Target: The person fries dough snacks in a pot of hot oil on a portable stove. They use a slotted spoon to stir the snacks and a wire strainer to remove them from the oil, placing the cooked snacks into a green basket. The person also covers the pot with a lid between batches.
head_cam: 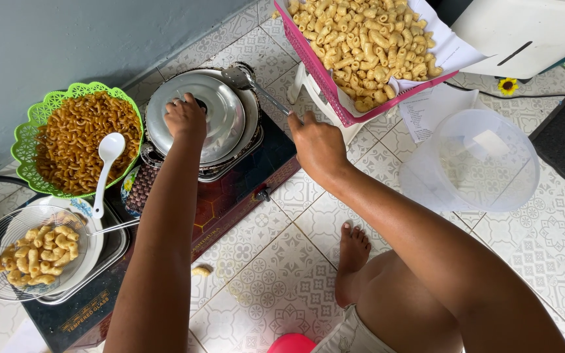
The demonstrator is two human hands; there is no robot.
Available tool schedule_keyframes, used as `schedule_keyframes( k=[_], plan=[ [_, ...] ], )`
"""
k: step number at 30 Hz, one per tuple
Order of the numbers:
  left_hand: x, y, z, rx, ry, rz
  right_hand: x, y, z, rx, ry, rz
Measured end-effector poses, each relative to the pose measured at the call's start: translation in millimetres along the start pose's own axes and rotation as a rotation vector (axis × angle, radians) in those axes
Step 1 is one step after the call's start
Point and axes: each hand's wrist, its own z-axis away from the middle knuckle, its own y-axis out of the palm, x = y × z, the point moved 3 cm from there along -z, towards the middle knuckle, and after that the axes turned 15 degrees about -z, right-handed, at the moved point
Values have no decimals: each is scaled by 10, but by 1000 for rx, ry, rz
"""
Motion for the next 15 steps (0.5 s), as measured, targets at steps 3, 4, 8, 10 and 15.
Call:
schedule_keyframes(
  k=[3, 4, 8, 10, 15],
  plan=[
    [-1, 8, -13, -2, 4, -8, -6, -13, -1, 2, 1, -15],
    [-1, -16, 6, -3, 5, -8, -4, -18, 1, 1, 2, -14],
    [16, -113, 94, 5, 2, -18, -6, -9, 0, 11, 1, -15],
    [13, -112, 88, 6, 3, -18, -8, -9, 3, 14, -1, -20],
    [-10, 32, -19, -7, 1, -25, -16, 13, 10, -5, -9, 5]
  ],
)
